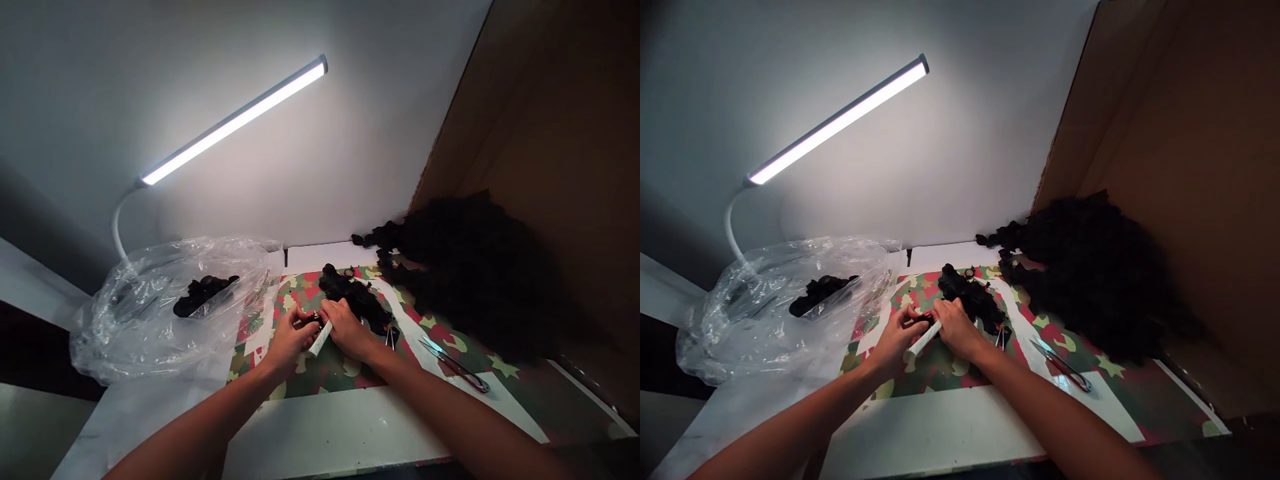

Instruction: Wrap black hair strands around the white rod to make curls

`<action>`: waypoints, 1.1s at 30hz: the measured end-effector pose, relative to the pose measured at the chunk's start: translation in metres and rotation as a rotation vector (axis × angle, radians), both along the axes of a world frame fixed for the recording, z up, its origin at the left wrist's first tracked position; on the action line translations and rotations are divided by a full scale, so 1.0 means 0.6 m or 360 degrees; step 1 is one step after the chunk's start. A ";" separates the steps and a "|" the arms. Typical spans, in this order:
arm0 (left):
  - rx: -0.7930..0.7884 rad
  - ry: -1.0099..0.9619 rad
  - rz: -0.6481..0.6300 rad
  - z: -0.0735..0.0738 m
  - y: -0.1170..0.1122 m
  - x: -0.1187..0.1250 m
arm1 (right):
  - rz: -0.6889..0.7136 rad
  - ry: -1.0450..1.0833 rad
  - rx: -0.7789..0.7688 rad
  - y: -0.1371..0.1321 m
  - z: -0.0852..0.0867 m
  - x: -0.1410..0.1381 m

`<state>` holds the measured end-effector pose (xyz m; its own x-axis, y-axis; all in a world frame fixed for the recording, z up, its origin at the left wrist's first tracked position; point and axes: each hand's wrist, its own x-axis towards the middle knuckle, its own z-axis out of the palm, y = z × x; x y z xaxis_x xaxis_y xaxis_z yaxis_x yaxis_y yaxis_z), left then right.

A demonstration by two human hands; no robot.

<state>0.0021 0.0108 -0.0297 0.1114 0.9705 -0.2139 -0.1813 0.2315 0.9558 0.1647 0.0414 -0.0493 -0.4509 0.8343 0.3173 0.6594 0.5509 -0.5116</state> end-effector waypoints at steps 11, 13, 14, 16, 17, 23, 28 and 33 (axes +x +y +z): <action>0.0183 0.0183 -0.0479 0.018 0.036 -0.020 | -0.0021 0.0343 -0.0001 -0.012 0.033 0.027; 0.0264 0.0269 -0.0452 0.021 0.037 -0.018 | -0.0113 0.0366 0.0035 -0.012 0.033 0.029; 0.0322 0.0326 -0.0403 0.022 0.037 -0.016 | -0.0150 0.0370 0.0047 -0.012 0.033 0.030; 0.0461 0.0449 -0.0298 0.024 0.035 -0.014 | -0.0175 0.0372 0.0005 -0.012 0.034 0.030; 0.0533 0.0507 -0.0262 0.025 0.033 -0.014 | -0.0166 0.0389 -0.0067 -0.013 0.035 0.030; 0.0928 0.0854 -0.0364 0.019 0.028 -0.018 | 0.0045 0.0579 -0.0541 -0.017 0.039 0.023; 0.1149 0.1067 -0.0552 0.019 0.029 -0.030 | 0.0414 0.0505 -0.0586 -0.021 0.049 0.033; 0.1182 0.1037 -0.0769 0.018 0.033 -0.048 | 0.0439 0.0314 -0.0487 -0.016 0.049 0.046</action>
<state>-0.0270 0.0303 -0.0189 0.5918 0.7665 0.2495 0.3636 -0.5301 0.7660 0.1923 0.0316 -0.0197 -0.6252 0.7601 0.1769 0.3828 0.4963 -0.7792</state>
